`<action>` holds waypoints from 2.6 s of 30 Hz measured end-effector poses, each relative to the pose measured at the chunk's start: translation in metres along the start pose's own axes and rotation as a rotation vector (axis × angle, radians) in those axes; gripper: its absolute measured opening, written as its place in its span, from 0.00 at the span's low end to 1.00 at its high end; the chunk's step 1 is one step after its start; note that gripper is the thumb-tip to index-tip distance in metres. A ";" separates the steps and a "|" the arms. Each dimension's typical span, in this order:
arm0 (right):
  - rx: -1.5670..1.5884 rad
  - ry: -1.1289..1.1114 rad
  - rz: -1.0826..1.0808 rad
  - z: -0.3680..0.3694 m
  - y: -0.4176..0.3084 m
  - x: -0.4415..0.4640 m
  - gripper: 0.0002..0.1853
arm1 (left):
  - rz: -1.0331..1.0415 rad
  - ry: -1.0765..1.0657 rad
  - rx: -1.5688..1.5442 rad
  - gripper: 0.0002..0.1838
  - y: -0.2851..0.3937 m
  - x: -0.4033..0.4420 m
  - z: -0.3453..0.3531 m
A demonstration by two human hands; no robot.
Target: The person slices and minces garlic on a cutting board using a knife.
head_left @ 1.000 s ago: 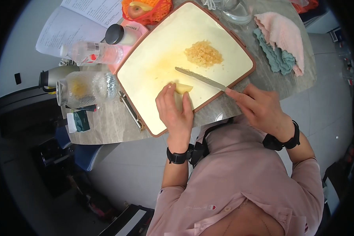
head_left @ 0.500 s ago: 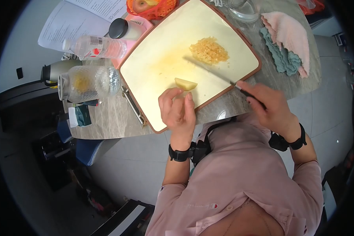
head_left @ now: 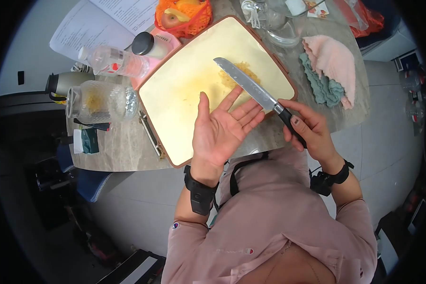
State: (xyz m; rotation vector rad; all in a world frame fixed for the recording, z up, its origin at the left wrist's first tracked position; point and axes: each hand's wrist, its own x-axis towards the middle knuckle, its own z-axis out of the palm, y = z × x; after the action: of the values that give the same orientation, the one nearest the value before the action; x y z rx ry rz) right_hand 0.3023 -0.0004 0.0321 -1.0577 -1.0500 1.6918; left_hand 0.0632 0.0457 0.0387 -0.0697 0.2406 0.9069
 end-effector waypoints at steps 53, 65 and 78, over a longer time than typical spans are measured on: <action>-0.145 0.082 0.018 -0.038 0.006 -0.058 0.22 | 0.790 0.415 2.684 0.08 0.028 0.047 0.042; -0.698 -0.046 -0.410 -0.019 0.008 -0.035 0.28 | 1.230 0.429 2.453 0.06 0.025 -0.022 0.002; -1.064 -0.084 -0.553 0.021 0.010 -0.012 0.29 | 1.182 0.480 2.360 0.10 0.005 -0.041 -0.037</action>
State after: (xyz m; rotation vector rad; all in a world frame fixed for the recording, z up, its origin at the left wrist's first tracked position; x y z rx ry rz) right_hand 0.2836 -0.0188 0.0311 -1.1348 -2.1577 0.6724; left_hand 0.0282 0.0108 0.0126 2.2576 1.7653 1.1658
